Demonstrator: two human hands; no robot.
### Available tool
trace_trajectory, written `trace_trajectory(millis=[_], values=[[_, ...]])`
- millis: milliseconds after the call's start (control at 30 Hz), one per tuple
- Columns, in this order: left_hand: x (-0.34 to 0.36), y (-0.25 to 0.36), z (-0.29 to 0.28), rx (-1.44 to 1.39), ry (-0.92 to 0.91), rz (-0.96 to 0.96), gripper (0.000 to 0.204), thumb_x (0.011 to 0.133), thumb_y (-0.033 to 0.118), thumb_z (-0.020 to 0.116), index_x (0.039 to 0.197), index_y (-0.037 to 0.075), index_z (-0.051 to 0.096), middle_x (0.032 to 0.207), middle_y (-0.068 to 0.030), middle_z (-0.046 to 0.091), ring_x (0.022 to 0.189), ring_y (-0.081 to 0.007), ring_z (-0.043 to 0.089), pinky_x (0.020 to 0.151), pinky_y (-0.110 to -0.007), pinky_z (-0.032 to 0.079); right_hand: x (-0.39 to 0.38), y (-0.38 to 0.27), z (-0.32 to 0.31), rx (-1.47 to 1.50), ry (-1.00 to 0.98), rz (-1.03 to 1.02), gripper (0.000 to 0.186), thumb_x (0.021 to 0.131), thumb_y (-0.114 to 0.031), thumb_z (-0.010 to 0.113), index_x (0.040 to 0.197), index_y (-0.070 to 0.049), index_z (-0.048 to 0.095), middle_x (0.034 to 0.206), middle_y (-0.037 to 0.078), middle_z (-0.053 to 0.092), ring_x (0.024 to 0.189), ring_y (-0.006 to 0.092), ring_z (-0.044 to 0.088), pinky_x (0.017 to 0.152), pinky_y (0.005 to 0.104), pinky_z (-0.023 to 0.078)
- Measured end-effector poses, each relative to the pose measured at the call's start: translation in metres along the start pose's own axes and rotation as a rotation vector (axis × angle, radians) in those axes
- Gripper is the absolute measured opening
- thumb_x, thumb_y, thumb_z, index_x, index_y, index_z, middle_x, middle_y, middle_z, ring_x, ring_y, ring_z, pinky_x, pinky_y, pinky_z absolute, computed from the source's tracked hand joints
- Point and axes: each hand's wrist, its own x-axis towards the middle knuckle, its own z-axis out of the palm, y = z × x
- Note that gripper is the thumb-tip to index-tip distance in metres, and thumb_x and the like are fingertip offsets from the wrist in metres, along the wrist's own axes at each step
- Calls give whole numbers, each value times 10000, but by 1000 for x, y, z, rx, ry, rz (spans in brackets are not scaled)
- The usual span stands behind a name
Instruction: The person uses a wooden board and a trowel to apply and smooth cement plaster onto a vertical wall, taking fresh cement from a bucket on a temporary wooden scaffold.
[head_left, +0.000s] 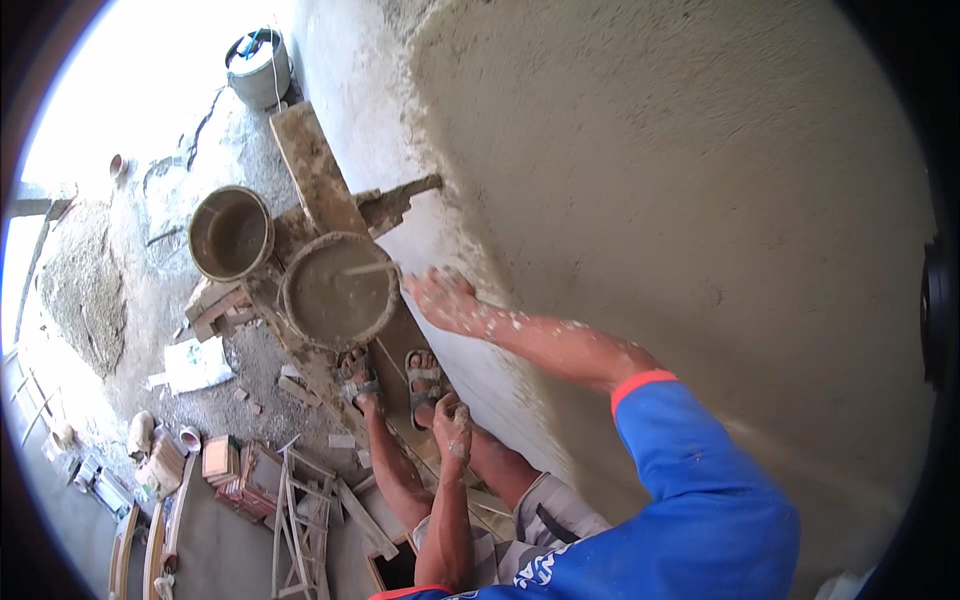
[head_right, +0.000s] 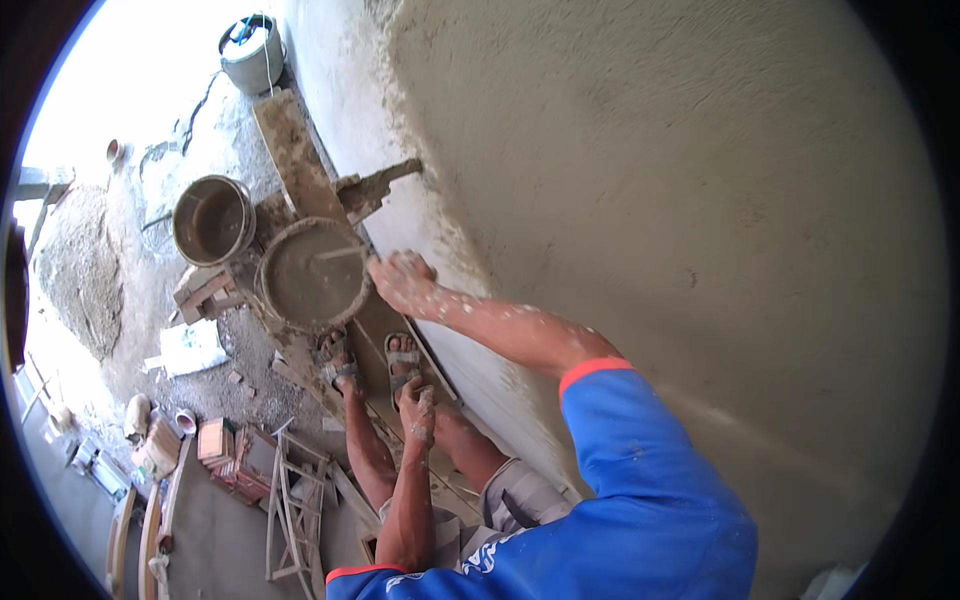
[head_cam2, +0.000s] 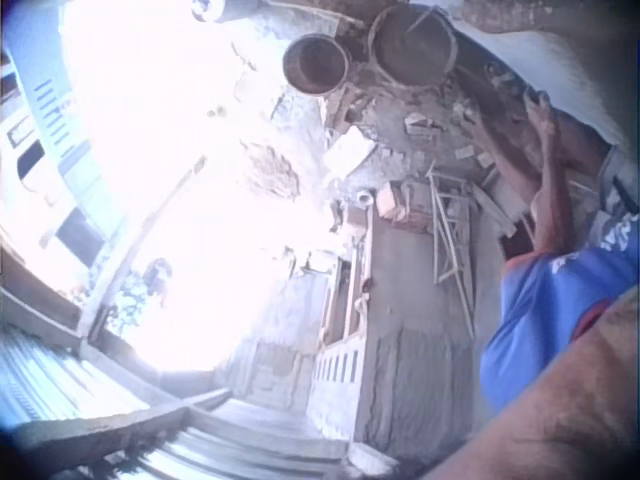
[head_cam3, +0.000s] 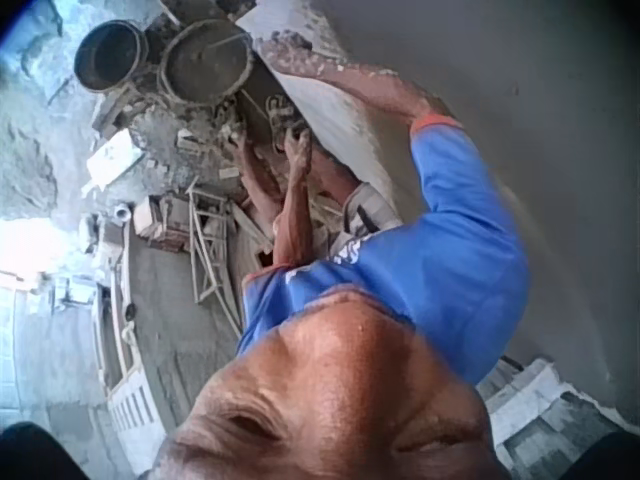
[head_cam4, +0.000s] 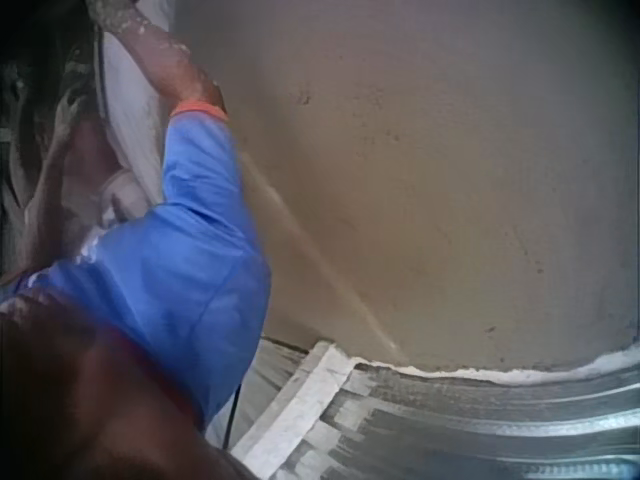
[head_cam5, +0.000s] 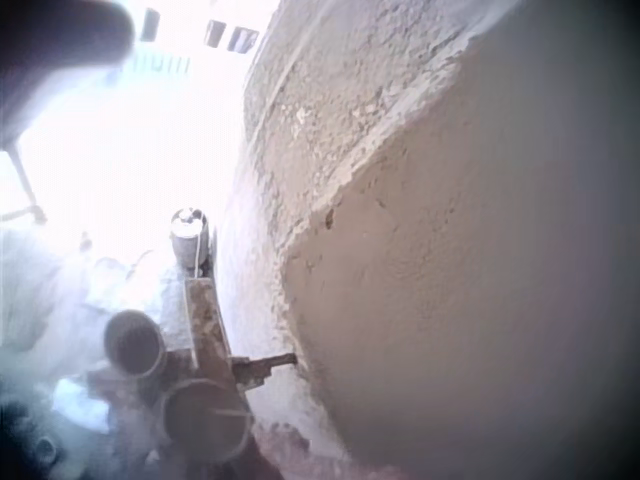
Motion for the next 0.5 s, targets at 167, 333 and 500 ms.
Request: trace_trajectory(millis=[167, 333, 500], values=[[20, -43, -21, 270, 121, 22, 387, 839, 106, 558, 1200, -31, 534, 1048, -208, 642, 951, -279, 623, 842, -356, 479, 87, -34, 62, -51, -457, 113, 210, 765, -150, 598, 945, -42, 594, 863, 138, 635, 790, 307, 639, 574, 402, 502], [27, -25, -8, -13, 141, 0, 375, 844, 102, 554, 1193, -35, 540, 987, -160, 647, 902, -234, 607, 815, -336, 471, 85, -61, 111, -158, -593, 145, 274, 797, -152, 604, 1042, -31, 628, 971, 153, 660, 880, 340, 663, 621, 435, 537], [27, -15, -22, -105, 196, 8, 366, 850, 101, 573, 1189, -35, 544, 959, -145, 653, 876, -205, 610, 786, -317, 476, 99, -74, 123, 156, -680, 80, 197, 809, -150, 601, 961, -95, 714, 992, 123, 695, 951, 284, 677, 688, 430, 560]])
